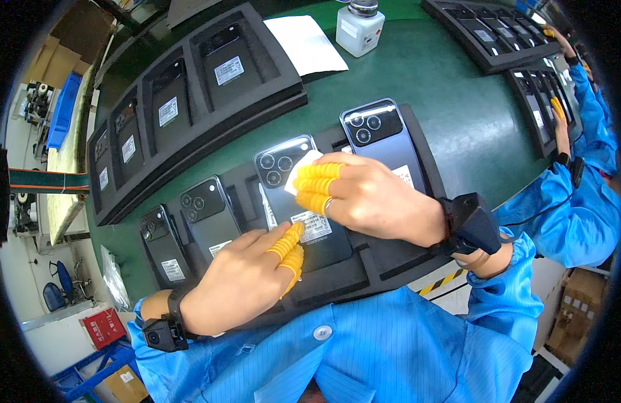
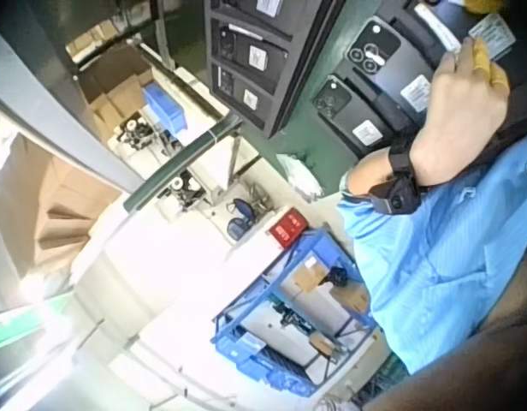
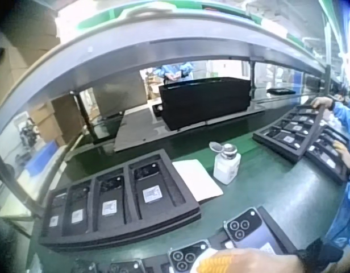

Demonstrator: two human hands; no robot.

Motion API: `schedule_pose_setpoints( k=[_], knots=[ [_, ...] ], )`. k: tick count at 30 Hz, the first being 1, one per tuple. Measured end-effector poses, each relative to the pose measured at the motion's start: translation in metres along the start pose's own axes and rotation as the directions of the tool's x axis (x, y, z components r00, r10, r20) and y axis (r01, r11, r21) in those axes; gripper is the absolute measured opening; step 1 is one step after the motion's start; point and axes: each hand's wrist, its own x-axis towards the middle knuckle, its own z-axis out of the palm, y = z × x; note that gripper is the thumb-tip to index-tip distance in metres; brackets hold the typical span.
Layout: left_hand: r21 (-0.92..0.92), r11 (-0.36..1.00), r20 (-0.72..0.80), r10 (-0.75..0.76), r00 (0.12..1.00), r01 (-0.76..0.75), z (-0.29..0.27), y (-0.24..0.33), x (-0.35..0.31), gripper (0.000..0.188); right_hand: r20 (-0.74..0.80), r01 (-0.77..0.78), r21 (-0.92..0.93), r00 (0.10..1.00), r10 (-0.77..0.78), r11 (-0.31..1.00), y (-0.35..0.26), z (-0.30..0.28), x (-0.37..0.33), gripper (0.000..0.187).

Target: Cleaning the back panels and camera modules of smartphones on a production line using a cloth.

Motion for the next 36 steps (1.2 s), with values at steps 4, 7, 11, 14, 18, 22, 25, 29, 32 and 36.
schedule_pose_setpoints(
  k=[4,7,11,14,18,22,25,29,32,36],
  knots=[
    [-0.026,1.0,0.011,0.008,1.0,-0.008,0.0,-0.001,0.001,0.023,-0.012,0.032,0.058,0.999,-0.031,0.998,0.0,0.01,0.014,0.03],
    [-0.018,1.0,0.022,0.016,1.0,-0.016,-0.001,-0.002,0.0,0.023,0.006,0.002,0.119,1.0,-0.003,0.993,0.007,0.008,0.012,0.029],
    [-0.025,1.0,0.001,-0.009,1.0,0.009,0.0,-0.002,-0.002,0.023,0.001,-0.146,0.112,0.989,0.147,0.983,0.016,-0.015,0.0,0.025],
    [-0.021,1.0,0.016,0.008,1.0,-0.008,0.0,-0.001,-0.002,0.024,-0.119,-0.235,0.108,0.962,0.247,0.966,0.025,-0.022,-0.004,0.022],
    [-0.04,0.999,0.018,0.004,1.0,-0.004,0.0,-0.002,-0.001,0.025,-0.194,-0.195,0.008,0.962,0.193,0.981,0.032,-0.007,0.021,0.027],
    [-0.058,0.998,0.018,-0.004,1.0,0.005,-0.001,-0.002,-0.001,0.024,-0.053,-0.039,-0.062,0.998,0.036,0.997,0.023,0.006,0.023,0.031],
    [-0.067,0.998,0.026,-0.004,1.0,0.006,-0.002,-0.003,-0.001,0.024,-0.012,-0.004,-0.083,1.0,0.003,0.997,0.015,-0.001,0.014,0.032],
    [-0.063,0.998,0.024,-0.01,1.0,0.011,-0.002,-0.003,-0.002,0.023,0.068,0.011,-0.029,0.998,-0.009,1.0,0.003,-0.005,0.002,0.034],
    [-0.047,0.999,0.012,0.002,1.0,-0.001,0.0,-0.004,-0.002,0.023,-0.023,-0.062,0.024,0.998,0.063,0.998,0.01,-0.009,0.008,0.022],
    [-0.043,0.999,-0.004,-0.002,1.0,0.002,0.002,-0.002,-0.003,0.023,-0.253,-0.206,-0.011,0.947,0.196,0.979,0.028,-0.004,0.023,0.028]
  ],
)
